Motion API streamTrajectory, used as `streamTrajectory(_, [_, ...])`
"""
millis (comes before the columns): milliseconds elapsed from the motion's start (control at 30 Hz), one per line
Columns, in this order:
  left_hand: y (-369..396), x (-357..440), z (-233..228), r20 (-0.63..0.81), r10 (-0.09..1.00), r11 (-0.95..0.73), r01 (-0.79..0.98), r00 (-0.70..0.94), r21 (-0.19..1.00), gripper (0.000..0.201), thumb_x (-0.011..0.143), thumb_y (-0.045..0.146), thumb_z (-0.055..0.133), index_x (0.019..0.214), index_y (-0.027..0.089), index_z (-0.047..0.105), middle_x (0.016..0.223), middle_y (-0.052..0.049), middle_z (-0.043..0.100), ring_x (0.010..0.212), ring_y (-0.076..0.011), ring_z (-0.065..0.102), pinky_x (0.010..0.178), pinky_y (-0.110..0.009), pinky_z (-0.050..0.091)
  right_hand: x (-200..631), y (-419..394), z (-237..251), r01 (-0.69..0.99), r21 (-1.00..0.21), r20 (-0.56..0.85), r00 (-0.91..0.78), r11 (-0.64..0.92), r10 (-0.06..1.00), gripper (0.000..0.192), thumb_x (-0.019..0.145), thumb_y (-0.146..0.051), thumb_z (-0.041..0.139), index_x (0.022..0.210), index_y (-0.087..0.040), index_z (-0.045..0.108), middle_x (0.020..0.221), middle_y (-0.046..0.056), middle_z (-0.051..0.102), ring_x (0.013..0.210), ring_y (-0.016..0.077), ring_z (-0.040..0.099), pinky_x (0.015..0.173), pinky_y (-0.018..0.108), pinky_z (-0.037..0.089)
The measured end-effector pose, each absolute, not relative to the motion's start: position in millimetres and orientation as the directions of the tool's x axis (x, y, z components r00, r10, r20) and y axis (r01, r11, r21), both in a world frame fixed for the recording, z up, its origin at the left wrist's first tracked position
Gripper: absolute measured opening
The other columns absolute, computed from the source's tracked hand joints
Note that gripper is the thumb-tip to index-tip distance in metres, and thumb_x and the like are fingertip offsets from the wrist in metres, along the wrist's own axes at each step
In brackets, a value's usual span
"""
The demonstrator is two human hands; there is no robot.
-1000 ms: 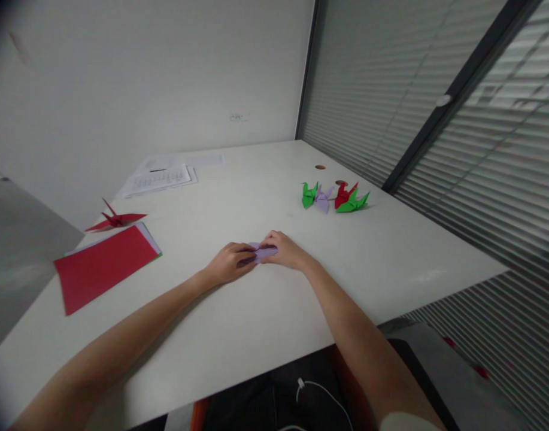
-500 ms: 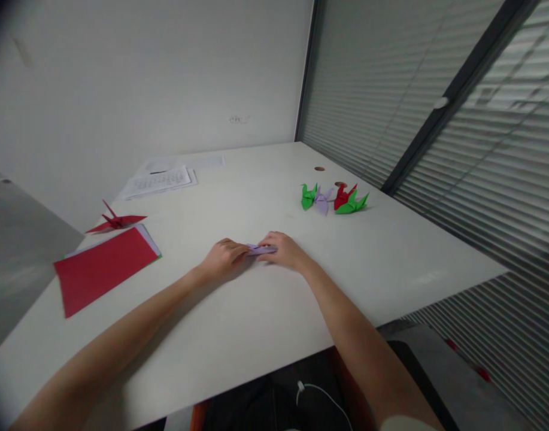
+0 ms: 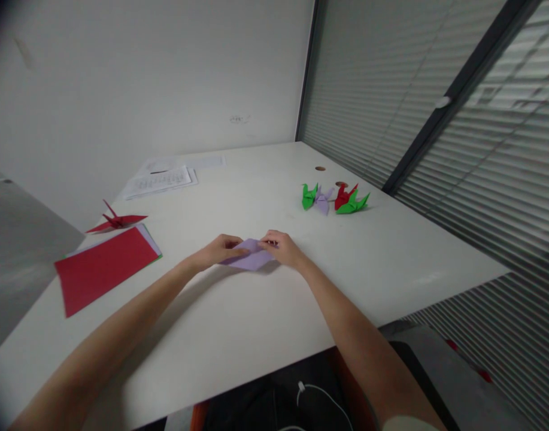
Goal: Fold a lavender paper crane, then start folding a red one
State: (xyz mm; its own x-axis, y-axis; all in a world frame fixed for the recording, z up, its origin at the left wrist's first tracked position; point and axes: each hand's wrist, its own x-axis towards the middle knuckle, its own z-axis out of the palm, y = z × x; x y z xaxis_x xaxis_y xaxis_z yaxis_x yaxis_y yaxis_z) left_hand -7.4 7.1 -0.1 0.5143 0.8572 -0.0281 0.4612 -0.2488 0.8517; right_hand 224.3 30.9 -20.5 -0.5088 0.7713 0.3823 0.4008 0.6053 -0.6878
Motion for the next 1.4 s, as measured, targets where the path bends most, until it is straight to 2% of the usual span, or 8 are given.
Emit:
streamTrajectory(100, [13.7, -15.5, 1.7, 0.024, 0.923, -0.245, 0.538, 0.385, 0.806, 0.040, 0.084, 0.046, 0.061, 0.106, 0.014, 0.070, 0.092, -0.009, 0.071, 0.078, -0.0196, 0.065, 0.066, -0.030, 0.050, 225.4, 34.1, -26.8, 0.519, -0.722, 0.211, -0.464, 0.457, 0.860, 0.034, 0.085, -0.045, 0.057, 0.072, -0.017, 0.071, 0.064, 0.002, 0.064, 0.059, 0.0139, 0.052, 0.057, 0.026, 0.038])
streamTrajectory(200, [11.0, -14.2, -1.4, 0.357, 0.909, -0.385, 0.759, 0.214, 0.525, 0.033, 0.085, 0.039, 0.063, 0.109, 0.018, 0.068, 0.111, -0.012, 0.067, 0.097, -0.0245, 0.063, 0.085, -0.040, 0.051, 226.4, 32.7, -29.3, 0.712, -0.594, 0.117, -0.386, 0.376, 0.915, 0.037, 0.081, -0.043, 0.061, 0.054, -0.018, 0.063, 0.048, -0.001, 0.052, 0.048, 0.0116, 0.043, 0.051, 0.026, 0.028])
streamTrajectory(367, [-13.3, 8.1, -7.2, 0.303, 0.706, -0.705, 0.677, 0.640, 0.214, 0.043, 0.094, 0.049, 0.049, 0.125, 0.020, 0.058, 0.122, -0.012, 0.062, 0.108, -0.0244, 0.060, 0.093, -0.040, 0.047, 227.0, 26.8, -21.7, 0.741, -0.536, 0.033, -0.461, 0.405, 0.887, 0.052, 0.085, -0.049, 0.056, 0.042, -0.019, 0.051, 0.039, -0.002, 0.043, 0.042, 0.0106, 0.037, 0.050, 0.028, 0.025])
streamTrajectory(467, [-21.0, 14.3, -12.4, 0.252, 0.698, -0.709, 0.697, 0.670, 0.110, 0.058, 0.093, 0.059, 0.043, 0.136, 0.019, 0.048, 0.129, -0.015, 0.059, 0.116, -0.0289, 0.056, 0.095, -0.044, 0.043, 229.4, 29.4, -20.0, 0.687, -0.560, 0.132, -0.477, 0.463, 0.869, 0.044, 0.088, -0.044, 0.055, 0.053, -0.018, 0.060, 0.048, -0.001, 0.052, 0.049, 0.0128, 0.044, 0.054, 0.027, 0.032])
streamTrajectory(600, [-16.0, 8.8, -17.2, 0.241, 0.703, -0.705, 0.701, 0.669, 0.111, 0.048, 0.095, 0.056, 0.042, 0.124, 0.021, 0.058, 0.126, -0.012, 0.061, 0.116, -0.0257, 0.057, 0.096, -0.041, 0.042, 232.6, 33.4, -23.5, 0.646, -0.485, 0.322, -0.495, 0.589, 0.807, 0.015, 0.085, -0.030, 0.063, 0.081, -0.019, 0.073, 0.082, 0.006, 0.066, 0.082, 0.0199, 0.055, 0.079, 0.033, 0.043])
streamTrajectory(733, [-9.8, 3.6, -16.2, 0.265, 0.729, -0.670, 0.738, 0.631, 0.088, 0.039, 0.093, 0.052, 0.051, 0.105, 0.018, 0.065, 0.108, -0.011, 0.068, 0.105, -0.0253, 0.062, 0.095, -0.043, 0.042, 231.3, 29.4, -25.7, 0.610, -0.412, 0.278, -0.623, 0.677, 0.731, 0.019, 0.084, -0.023, 0.064, 0.100, -0.027, 0.075, 0.108, 0.007, 0.066, 0.105, 0.0248, 0.051, 0.095, 0.042, 0.038])
streamTrajectory(1167, [3.3, 0.8, -34.7, 0.359, 0.663, -0.739, 0.653, 0.657, 0.169, 0.020, 0.095, 0.024, 0.052, 0.100, 0.019, 0.070, 0.093, -0.007, 0.070, 0.082, -0.0184, 0.065, 0.077, -0.031, 0.048, 222.3, 32.2, -31.7, 0.537, -0.409, 0.284, -0.693, 0.738, 0.662, 0.018, 0.091, -0.030, 0.060, 0.095, -0.026, 0.077, 0.090, 0.005, 0.067, 0.088, 0.0189, 0.057, 0.081, 0.033, 0.040])
streamTrajectory(1400, [5.9, 2.1, -39.7, 0.396, 0.762, -0.644, 0.664, 0.512, 0.380, 0.016, 0.091, 0.020, 0.056, 0.084, 0.015, 0.070, 0.082, -0.008, 0.066, 0.077, -0.0177, 0.061, 0.074, -0.029, 0.048, 215.9, 29.9, -34.9, 0.658, -0.508, 0.209, -0.532, 0.556, 0.820, 0.015, 0.090, -0.028, 0.061, 0.086, -0.022, 0.073, 0.085, 0.002, 0.069, 0.081, 0.0156, 0.060, 0.076, 0.029, 0.039])
